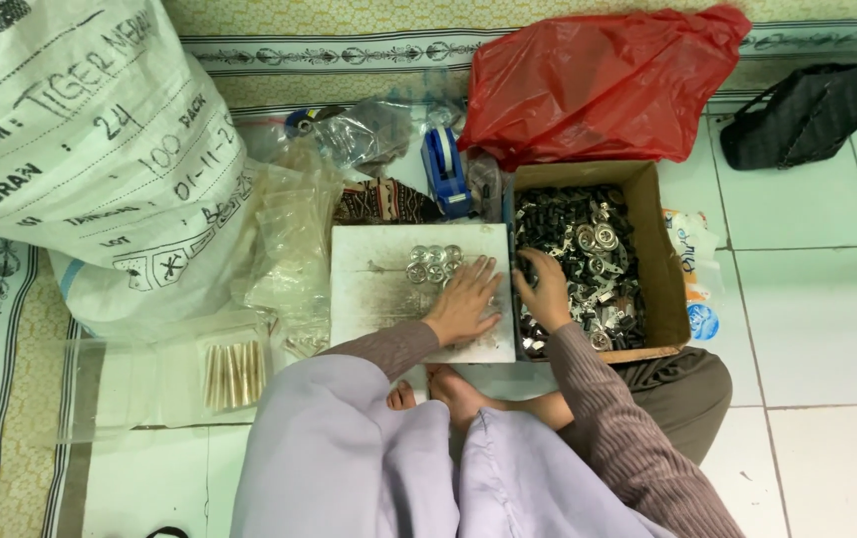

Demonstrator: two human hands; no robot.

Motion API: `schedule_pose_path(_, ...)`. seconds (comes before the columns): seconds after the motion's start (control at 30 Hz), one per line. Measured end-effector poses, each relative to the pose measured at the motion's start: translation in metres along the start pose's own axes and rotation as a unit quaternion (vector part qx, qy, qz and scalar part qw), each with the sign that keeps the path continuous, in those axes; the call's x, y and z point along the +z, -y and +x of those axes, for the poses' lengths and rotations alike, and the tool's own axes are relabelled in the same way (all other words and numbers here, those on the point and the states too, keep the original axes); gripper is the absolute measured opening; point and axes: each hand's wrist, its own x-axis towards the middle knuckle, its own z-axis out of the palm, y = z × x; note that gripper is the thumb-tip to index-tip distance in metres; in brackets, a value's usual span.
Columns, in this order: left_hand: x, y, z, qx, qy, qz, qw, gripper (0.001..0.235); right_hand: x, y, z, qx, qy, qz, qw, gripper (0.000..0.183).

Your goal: The person sits on the floor and sorts small metal parts from a cardboard box onto a white board. The person then places the sorted parts into a clear plastic bag.

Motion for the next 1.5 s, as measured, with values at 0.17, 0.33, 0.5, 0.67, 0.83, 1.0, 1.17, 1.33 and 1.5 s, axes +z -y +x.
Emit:
schedule_pose_path(0.17, 0.028, -0.055, 0.050, 0.057, -0.010, -0.018, 0.998, 0.077, -0.024, -0.082, -0.018, 0.100, -0.066, 0.033, 0.992, 0.037)
schedule_pose_path(0.33, 0.062, -0.086, 0.094, 0.057, 0.078, -0.040, 0.994, 0.073, -0.009, -0.138, -0.051, 0.181, -0.067, 0.007, 0.981, 0.048)
schedule_pose_path(0.5, 0.145, -0.082, 0.123, -0.050, 0.169, 0.008, 0.984, 0.065, -0.019, -0.103, -0.059, 0.159, 0.038, -0.042, 0.986, 0.067)
schedule_pose_path(0.67, 0.149, -0.074, 0.126, -0.081, 0.204, 0.027, 0.975, 0.071, -0.013, -0.100, -0.060, 0.158, 0.132, -0.164, 0.965, 0.079)
schedule_pose_path(0.83, 0.171, -0.059, 0.126, -0.090, 0.287, 0.039, 0.953, 0.100, 0.000, -0.115, -0.057, 0.133, 0.162, -0.249, 0.945, 0.083)
schedule_pose_path(1.0, 0.202, -0.055, 0.118, 0.003, -0.018, 0.139, 0.990, 0.053, 0.008, -0.129, -0.050, 0.145, 0.156, -0.233, 0.949, 0.075)
schedule_pose_path(1.17, 0.236, -0.049, 0.119, 0.029, -0.087, 0.150, 0.984, 0.030, 0.017, -0.141, -0.049, 0.145, 0.165, -0.229, 0.948, 0.069)
schedule_pose_path(1.33, 0.217, -0.052, 0.115, 0.044, 0.010, 0.112, 0.993, 0.016, 0.019, -0.146, -0.056, 0.130, 0.155, -0.215, 0.956, 0.063)
schedule_pose_path(1.5, 0.218, -0.052, 0.113, 0.007, 0.082, 0.018, 0.996, 0.032, 0.005, -0.127, -0.055, 0.150, 0.122, -0.209, 0.959, 0.056)
